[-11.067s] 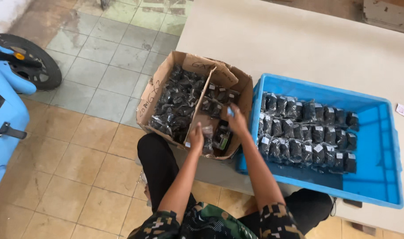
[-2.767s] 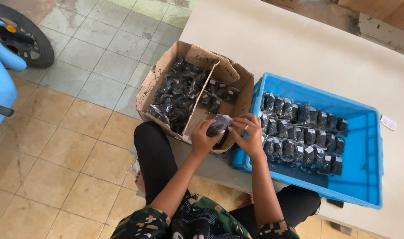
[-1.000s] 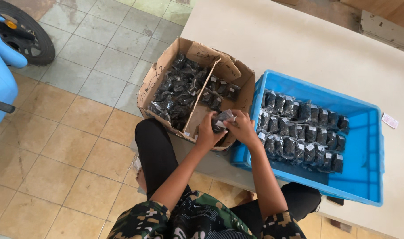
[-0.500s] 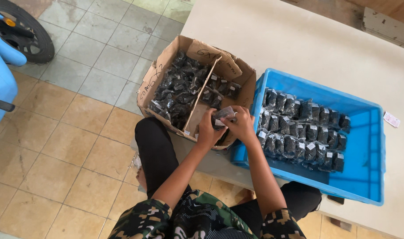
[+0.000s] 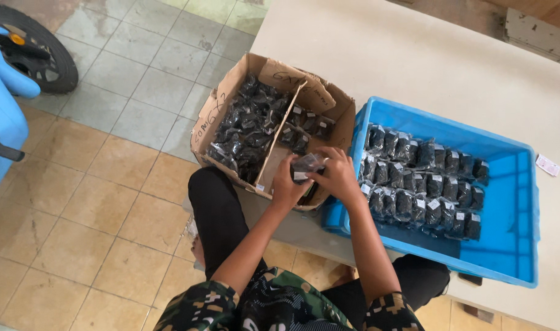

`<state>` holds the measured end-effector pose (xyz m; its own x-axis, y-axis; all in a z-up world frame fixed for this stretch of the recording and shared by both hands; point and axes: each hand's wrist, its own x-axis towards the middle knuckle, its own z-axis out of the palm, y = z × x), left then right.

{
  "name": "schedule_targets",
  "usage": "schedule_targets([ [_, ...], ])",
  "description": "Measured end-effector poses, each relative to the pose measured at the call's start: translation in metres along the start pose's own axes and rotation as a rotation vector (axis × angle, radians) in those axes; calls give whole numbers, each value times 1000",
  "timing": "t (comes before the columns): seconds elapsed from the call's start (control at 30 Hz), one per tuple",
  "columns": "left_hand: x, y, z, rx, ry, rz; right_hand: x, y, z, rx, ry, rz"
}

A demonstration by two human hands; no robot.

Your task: The person picks up small objects packaged in plastic bags from a cardboard box and places them into a blue plastic bin.

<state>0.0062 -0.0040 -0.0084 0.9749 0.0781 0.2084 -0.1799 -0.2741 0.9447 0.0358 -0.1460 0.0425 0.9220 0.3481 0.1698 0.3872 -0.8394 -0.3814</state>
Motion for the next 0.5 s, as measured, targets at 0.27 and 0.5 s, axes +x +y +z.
schedule_targets([
  [0.27,-1,-3,-11,-23,-118,88,4,-24,-54,248,-52,-9],
  [0.5,22,26,-20,-231,-76,199,2,-26,-63,422,-78,53],
])
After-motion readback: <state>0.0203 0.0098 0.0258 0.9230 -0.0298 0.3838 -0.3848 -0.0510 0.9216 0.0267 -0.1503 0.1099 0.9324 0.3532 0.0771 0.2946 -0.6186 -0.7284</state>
